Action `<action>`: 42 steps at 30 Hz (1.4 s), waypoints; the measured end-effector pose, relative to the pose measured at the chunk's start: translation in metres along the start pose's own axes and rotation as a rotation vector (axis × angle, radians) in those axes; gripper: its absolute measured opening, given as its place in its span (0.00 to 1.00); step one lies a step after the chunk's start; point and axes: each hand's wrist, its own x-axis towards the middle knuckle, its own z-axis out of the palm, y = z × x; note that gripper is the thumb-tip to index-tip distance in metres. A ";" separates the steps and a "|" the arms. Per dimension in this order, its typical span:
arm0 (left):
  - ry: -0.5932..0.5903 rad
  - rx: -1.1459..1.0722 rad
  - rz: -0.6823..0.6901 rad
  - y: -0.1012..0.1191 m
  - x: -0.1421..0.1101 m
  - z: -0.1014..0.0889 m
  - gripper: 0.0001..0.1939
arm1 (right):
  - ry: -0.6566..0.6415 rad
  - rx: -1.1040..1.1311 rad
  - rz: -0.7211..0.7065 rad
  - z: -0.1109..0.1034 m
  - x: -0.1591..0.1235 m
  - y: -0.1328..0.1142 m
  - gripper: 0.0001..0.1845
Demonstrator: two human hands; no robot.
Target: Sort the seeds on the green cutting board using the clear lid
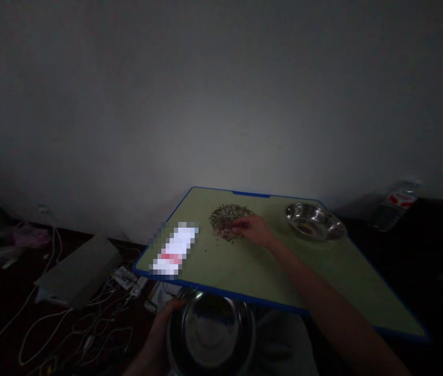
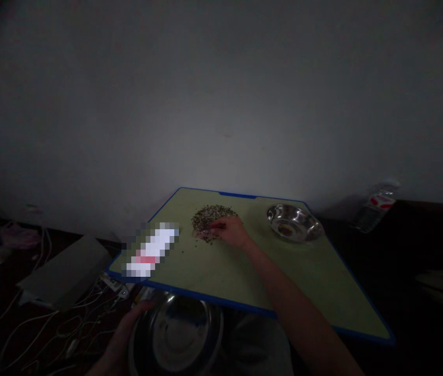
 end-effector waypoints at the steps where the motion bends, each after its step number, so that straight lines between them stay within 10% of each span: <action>1: -0.013 0.012 -0.005 0.000 0.000 0.000 0.07 | 0.012 0.002 -0.009 0.000 -0.001 -0.004 0.09; 11: -0.028 -0.014 -0.097 0.003 0.000 0.001 0.07 | 0.029 0.270 0.202 0.045 -0.044 -0.072 0.06; 22: -0.005 0.020 -0.032 0.006 -0.003 0.005 0.08 | -0.070 0.336 0.452 0.077 -0.049 -0.075 0.08; 35: -0.008 0.025 -0.089 0.008 -0.005 0.006 0.08 | -0.012 0.465 0.430 0.021 -0.042 -0.042 0.07; 42: 0.019 -0.022 -0.100 0.002 -0.001 0.004 0.05 | -0.036 0.246 0.193 0.002 -0.001 -0.023 0.07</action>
